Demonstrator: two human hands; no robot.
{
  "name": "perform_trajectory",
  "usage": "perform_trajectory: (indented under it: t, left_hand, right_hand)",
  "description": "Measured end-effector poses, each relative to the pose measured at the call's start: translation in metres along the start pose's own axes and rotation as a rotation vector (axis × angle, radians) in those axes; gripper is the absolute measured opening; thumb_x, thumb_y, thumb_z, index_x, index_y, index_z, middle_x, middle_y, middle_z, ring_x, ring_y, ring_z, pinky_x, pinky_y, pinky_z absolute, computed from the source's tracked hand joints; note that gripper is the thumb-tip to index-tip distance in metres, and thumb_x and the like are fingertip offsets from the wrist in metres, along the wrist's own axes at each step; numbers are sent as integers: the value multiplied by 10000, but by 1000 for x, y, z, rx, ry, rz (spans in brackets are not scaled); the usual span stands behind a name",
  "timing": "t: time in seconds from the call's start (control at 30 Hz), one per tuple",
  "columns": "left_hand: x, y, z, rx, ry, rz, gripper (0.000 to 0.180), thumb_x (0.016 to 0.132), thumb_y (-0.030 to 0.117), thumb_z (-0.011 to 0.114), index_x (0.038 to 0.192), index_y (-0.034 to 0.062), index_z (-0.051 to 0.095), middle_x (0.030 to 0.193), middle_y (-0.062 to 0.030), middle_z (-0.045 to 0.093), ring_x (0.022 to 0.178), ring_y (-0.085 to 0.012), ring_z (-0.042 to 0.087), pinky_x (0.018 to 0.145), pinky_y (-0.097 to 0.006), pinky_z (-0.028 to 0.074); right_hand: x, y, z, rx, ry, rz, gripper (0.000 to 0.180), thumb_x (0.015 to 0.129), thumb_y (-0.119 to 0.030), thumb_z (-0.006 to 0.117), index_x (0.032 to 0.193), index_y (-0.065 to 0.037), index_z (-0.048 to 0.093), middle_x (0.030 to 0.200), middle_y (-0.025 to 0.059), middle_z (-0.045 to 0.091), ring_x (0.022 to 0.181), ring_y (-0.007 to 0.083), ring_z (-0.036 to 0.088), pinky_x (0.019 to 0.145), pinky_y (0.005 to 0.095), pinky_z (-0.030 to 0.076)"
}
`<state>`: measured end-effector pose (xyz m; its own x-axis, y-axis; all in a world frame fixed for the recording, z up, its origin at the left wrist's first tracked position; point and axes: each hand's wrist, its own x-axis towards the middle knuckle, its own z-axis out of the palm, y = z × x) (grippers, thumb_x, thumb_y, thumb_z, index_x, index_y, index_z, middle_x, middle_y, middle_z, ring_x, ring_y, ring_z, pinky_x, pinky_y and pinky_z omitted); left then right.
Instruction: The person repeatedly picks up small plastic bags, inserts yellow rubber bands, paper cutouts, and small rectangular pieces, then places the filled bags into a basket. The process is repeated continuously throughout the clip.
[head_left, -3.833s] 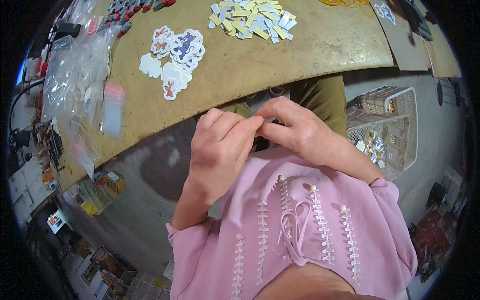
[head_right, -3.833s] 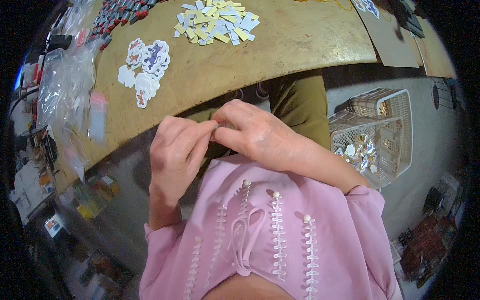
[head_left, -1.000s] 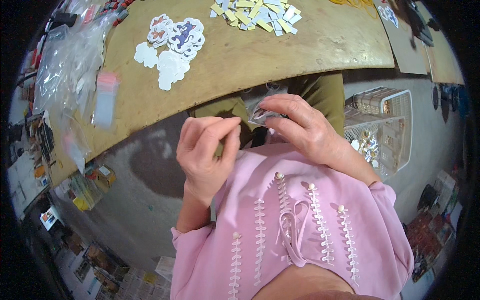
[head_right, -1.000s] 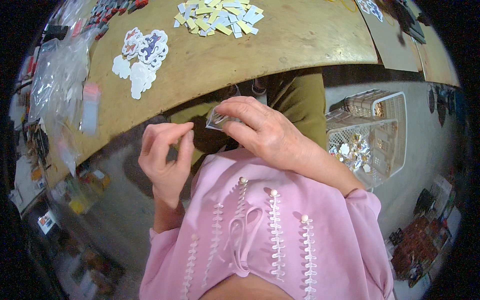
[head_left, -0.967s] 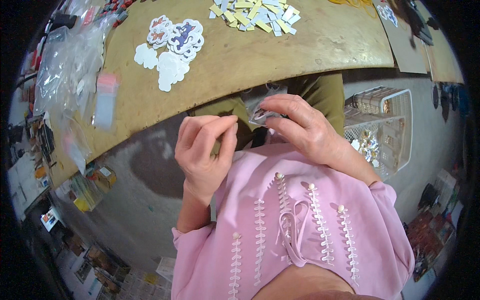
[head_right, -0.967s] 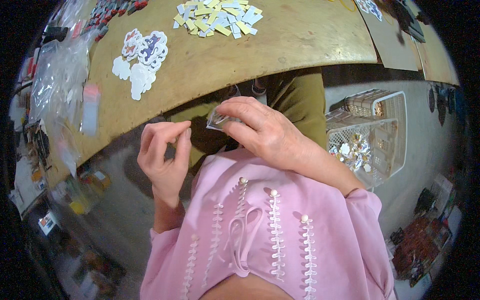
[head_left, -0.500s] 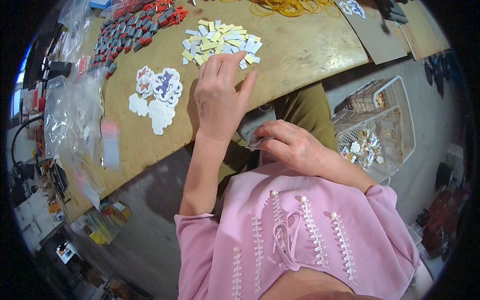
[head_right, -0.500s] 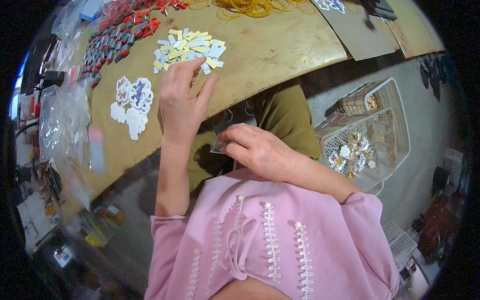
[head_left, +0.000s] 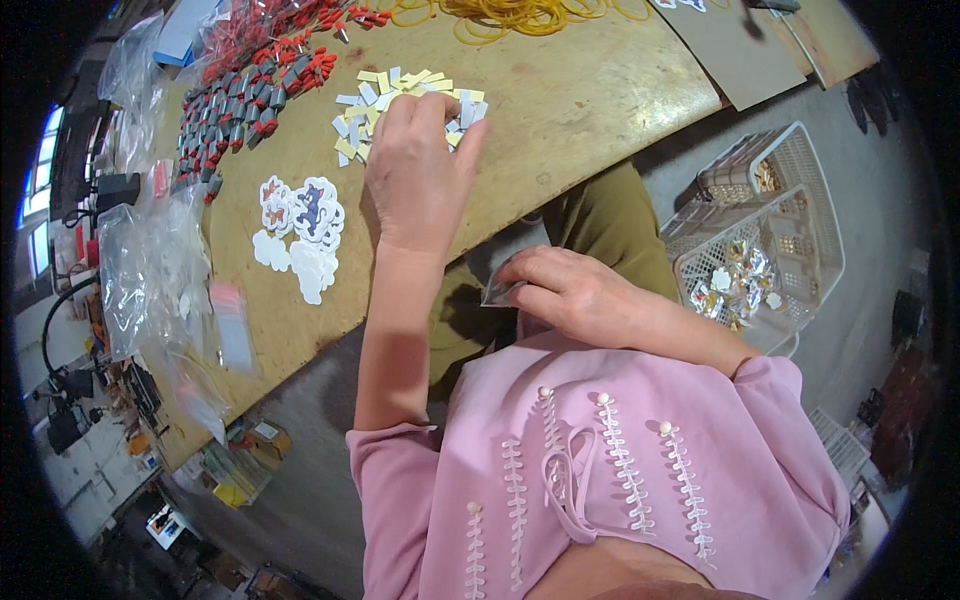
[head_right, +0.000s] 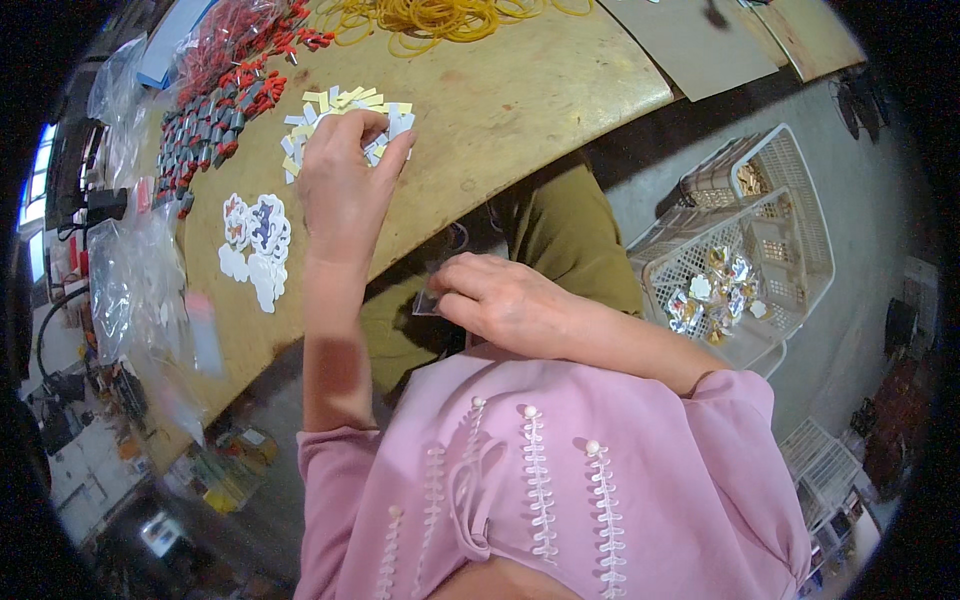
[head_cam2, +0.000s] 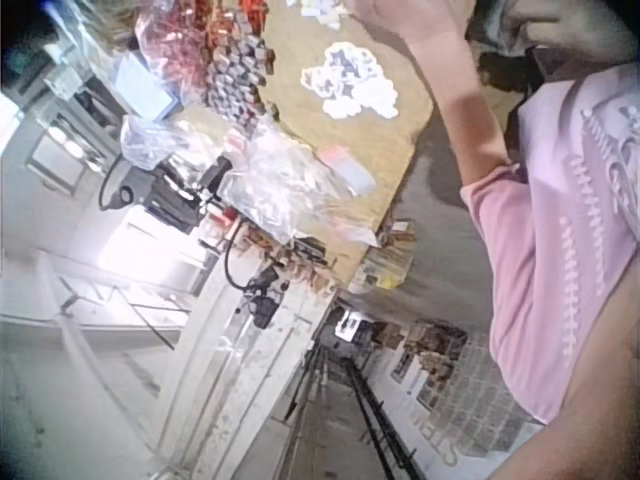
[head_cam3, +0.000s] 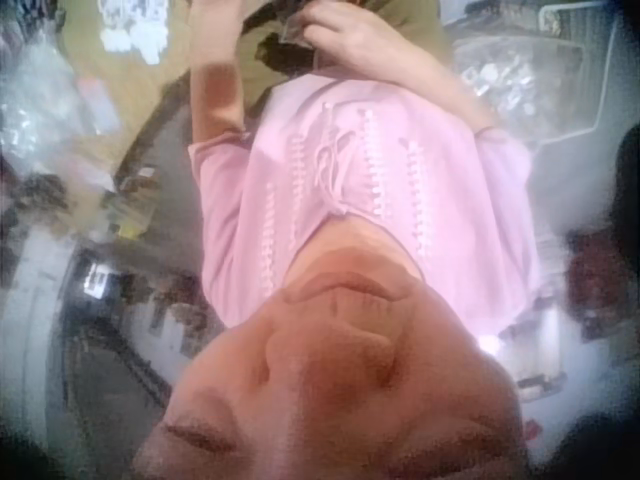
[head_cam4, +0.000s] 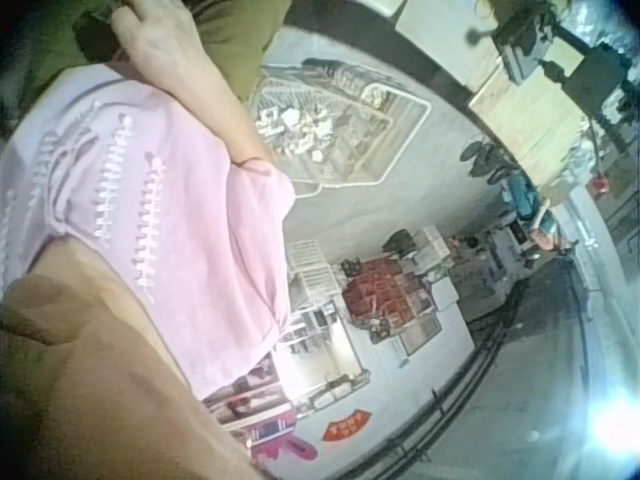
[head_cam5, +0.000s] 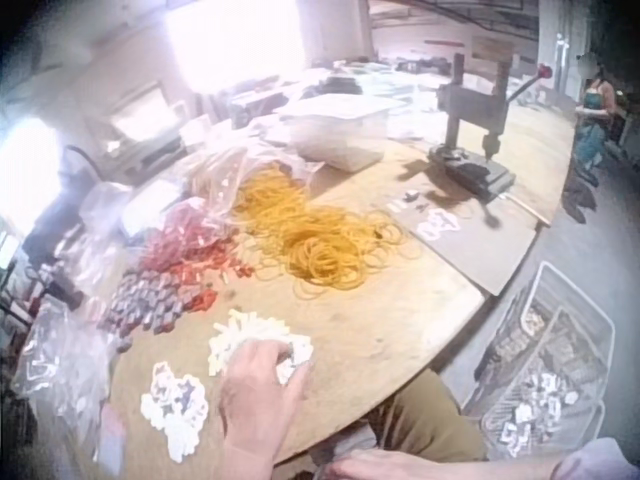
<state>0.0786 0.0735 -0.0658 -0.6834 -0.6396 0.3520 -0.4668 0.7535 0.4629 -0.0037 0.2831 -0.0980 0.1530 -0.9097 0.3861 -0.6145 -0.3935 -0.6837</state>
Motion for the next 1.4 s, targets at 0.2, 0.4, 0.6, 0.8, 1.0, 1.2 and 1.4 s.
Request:
perform_trajectory:
  t: [0.2,0.4,0.6,0.8,1.0,1.2,1.4]
  left_hand:
    - [3,5,4,-66,-76,-75,189,874,155,836,956,49,703,954,-124,702,896,-344,691,785,-458,551]
    - [10,11,-2,-47,-146,-84,178,896,143,813,973,43,688,947,-135,711,897,-366,700,780,-473,554]
    - [11,9,1,-24,-150,2,192,925,147,783,1016,40,652,954,-157,721,916,-384,707,796,-486,564]
    - [7,5,4,-41,-35,-56,197,973,200,752,1012,36,651,872,-167,740,793,-392,717,731,-490,567]
    - [-5,16,-34,-534,-12,-210,116,969,110,782,1016,17,730,848,-37,749,703,-74,633,619,-255,487]
    - [-74,45,-72,-454,-155,34,138,847,32,828,970,48,766,848,-46,733,715,-204,652,646,-328,528]
    - [-105,33,-78,-354,-124,9,222,823,16,808,1031,81,765,899,-66,710,829,-277,686,727,-381,551]
  right_hand:
    - [-5,1,-3,11,1,39,203,839,-96,696,1010,5,655,1195,157,664,1141,343,666,951,423,578]
    - [-11,2,-2,0,3,84,179,868,-96,692,1020,0,682,1201,151,670,1153,337,668,964,418,573]
    - [-12,1,-4,-21,25,79,189,847,-92,711,1007,2,679,1191,154,669,1132,334,673,951,415,578]
    - [-10,-3,-8,18,49,91,222,802,-75,745,999,-5,671,1179,151,668,1105,344,677,924,410,589]
    - [-2,-6,-25,-66,128,115,288,762,-37,761,1037,-18,677,1226,137,676,1127,337,682,924,409,601]
    - [13,-14,-27,-69,183,58,217,805,-9,748,1011,17,682,1243,161,673,1124,345,678,920,415,591]
    - [24,-20,-24,-101,120,6,213,822,-13,724,1023,41,681,1248,184,666,1132,364,673,944,423,580]
